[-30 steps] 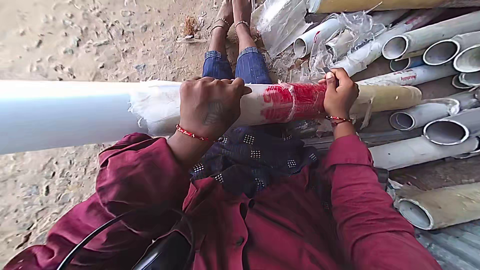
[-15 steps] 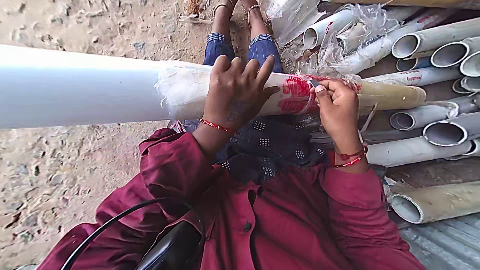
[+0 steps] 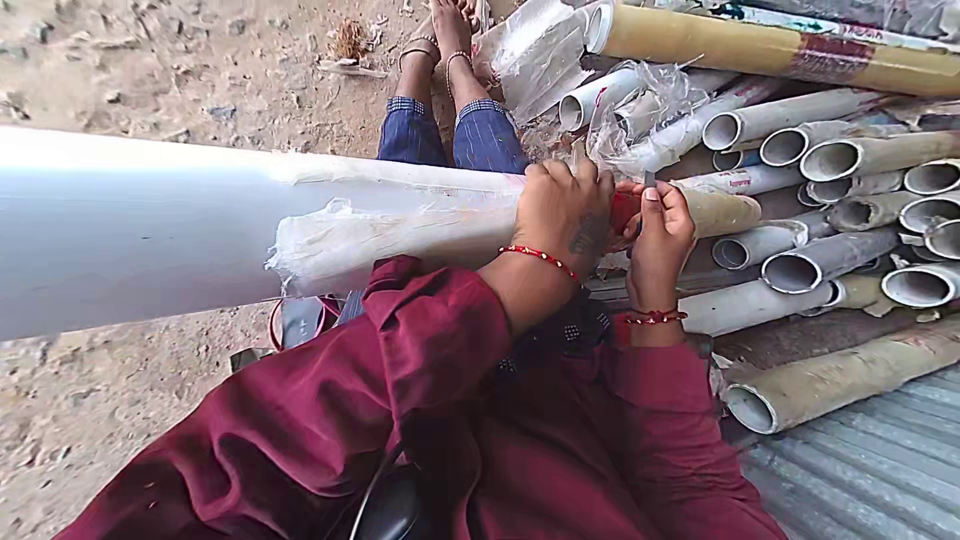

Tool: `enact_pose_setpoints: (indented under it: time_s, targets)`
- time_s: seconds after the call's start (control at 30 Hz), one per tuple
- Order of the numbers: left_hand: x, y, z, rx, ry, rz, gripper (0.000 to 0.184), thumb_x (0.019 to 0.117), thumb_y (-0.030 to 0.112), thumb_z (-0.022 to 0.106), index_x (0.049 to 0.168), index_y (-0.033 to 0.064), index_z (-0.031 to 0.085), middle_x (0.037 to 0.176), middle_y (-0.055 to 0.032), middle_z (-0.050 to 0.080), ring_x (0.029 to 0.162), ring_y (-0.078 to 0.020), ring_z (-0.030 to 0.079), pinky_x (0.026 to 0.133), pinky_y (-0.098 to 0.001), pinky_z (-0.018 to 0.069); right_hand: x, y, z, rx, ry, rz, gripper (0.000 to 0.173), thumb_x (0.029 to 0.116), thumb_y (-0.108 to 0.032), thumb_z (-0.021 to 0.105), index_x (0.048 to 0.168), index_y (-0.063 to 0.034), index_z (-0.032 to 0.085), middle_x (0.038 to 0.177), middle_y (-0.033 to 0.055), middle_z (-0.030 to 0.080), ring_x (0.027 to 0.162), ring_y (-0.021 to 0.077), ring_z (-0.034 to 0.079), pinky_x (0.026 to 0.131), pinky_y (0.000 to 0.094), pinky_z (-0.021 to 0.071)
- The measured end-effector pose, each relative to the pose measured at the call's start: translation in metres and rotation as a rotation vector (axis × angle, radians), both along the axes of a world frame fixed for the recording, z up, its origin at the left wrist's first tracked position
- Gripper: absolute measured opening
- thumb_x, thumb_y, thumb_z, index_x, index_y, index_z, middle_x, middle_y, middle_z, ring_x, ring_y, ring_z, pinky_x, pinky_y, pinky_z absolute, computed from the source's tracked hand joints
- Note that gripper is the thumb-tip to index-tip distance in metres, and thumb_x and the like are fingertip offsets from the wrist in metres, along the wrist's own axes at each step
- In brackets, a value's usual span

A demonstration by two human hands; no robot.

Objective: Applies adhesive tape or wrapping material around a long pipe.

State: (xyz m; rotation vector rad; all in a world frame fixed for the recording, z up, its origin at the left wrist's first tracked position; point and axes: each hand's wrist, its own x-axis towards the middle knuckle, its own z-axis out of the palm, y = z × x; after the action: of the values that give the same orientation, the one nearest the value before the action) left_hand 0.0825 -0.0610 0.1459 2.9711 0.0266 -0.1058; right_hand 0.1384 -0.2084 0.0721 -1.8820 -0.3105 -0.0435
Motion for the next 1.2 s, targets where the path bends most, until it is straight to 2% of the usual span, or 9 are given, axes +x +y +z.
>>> enact_pose_setpoints:
  time_s: [0.07,0.2,0.37,0.53,0.67,0.87,0.93,1.07,1.2]
  targets:
    - [0.011,-0.007,-0.002,-0.125,0.042,0.025,0.025,0.1038,0.012,0.053,0.120,0.0027,0.070,0.115,-0.0204,0.071,0.103,-0.0397,0.069,0.080,-0.0539,0.0499,-0.002,0.000,-0.003,0.066,-0.021,-0.030,0.026,0.1116,-0.020,0.036,0.120,-0.0082,0.057,0.091,-0.0061,0.063,0.050,-0.0041,0.042,0.046,0.0118,0.0369]
    - [0.015,-0.005,0.001,-0.157,0.027,0.067,0.026,0.1051,0.016,0.049,0.097,0.0033,0.070,0.089,-0.0186,0.072,0.086,-0.0384,0.072,0.068,-0.0527,0.0489,-0.005,-0.004,-0.006,0.167,0.029,-0.039,0.027,0.1121,-0.022,0.034,0.118,-0.0092,0.057,0.088,-0.0065,0.060,0.051,-0.0040,0.043,0.047,0.0107,0.0377]
    - [0.016,0.004,-0.002,-0.213,0.058,0.143,0.024,0.1072,0.022,0.050,0.114,0.0119,0.071,0.091,-0.0215,0.072,0.089,-0.0444,0.071,0.070,-0.0595,0.0487,-0.017,-0.009,0.005,-0.129,0.075,0.052,0.029,0.1122,-0.026,0.040,0.118,-0.0068,0.061,0.074,-0.0017,0.050,0.051,0.0018,0.040,0.046,0.0163,0.0338]
    - [0.009,0.010,-0.004,-0.249,0.071,0.126,0.029,0.1057,0.015,0.053,0.133,0.0120,0.061,0.097,-0.0224,0.073,0.092,-0.0467,0.071,0.072,-0.0605,0.0498,-0.032,-0.001,0.024,-0.554,-0.135,0.033,0.025,0.1098,-0.018,0.047,0.115,-0.0012,0.064,0.079,0.0129,0.063,0.062,0.0228,0.058,0.055,0.0407,0.0461]
    - [0.008,0.015,-0.010,-0.293,0.045,0.116,0.024,0.1048,0.015,0.053,0.126,0.0096,0.064,0.096,-0.0216,0.072,0.091,-0.0448,0.071,0.070,-0.0592,0.0502,-0.039,0.007,0.032,-0.705,-0.231,0.015,0.025,0.1083,-0.017,0.049,0.113,-0.0008,0.068,0.080,0.0171,0.068,0.070,0.0335,0.068,0.057,0.0497,0.0496]
    - [0.004,0.016,-0.009,-0.289,0.094,0.010,0.027,0.1063,0.017,0.050,0.124,0.0066,0.067,0.112,-0.0195,0.072,0.104,-0.0404,0.070,0.080,-0.0576,0.0506,-0.043,0.021,0.025,-0.833,-0.333,-0.016,0.023,0.1068,-0.012,0.047,0.107,0.0016,0.066,0.077,0.0199,0.067,0.067,0.0374,0.068,0.053,0.0510,0.0487]
    - [0.000,0.014,-0.018,-0.239,-0.004,-0.029,0.025,0.1029,0.017,0.056,0.120,0.0017,0.066,0.110,-0.0201,0.072,0.105,-0.0382,0.070,0.086,-0.0537,0.0511,-0.045,0.023,0.026,-0.879,-0.338,-0.029,0.024,0.1071,-0.012,0.046,0.108,0.0026,0.066,0.078,0.0207,0.067,0.068,0.0389,0.069,0.054,0.0521,0.0495]
    - [-0.007,0.005,-0.041,0.021,-0.291,-0.030,0.041,0.0940,0.031,0.066,0.106,-0.0080,0.064,0.100,-0.0240,0.071,0.093,-0.0381,0.071,0.074,-0.0471,0.0492,-0.043,0.022,0.033,-0.968,-0.303,-0.002,0.023,0.1064,-0.014,0.046,0.103,0.0003,0.065,0.074,0.0211,0.064,0.067,0.0417,0.067,0.052,0.0535,0.0463]
    - [-0.006,0.002,-0.039,0.047,-0.153,0.001,0.051,0.0965,0.041,0.063,0.113,-0.0074,0.063,0.101,-0.0237,0.069,0.094,-0.0381,0.070,0.079,-0.0489,0.0483,-0.041,0.019,0.045,-1.058,-0.239,0.097,0.024,0.1075,-0.016,0.046,0.107,0.0015,0.063,0.075,0.0235,0.065,0.071,0.0448,0.068,0.054,0.0562,0.0468]
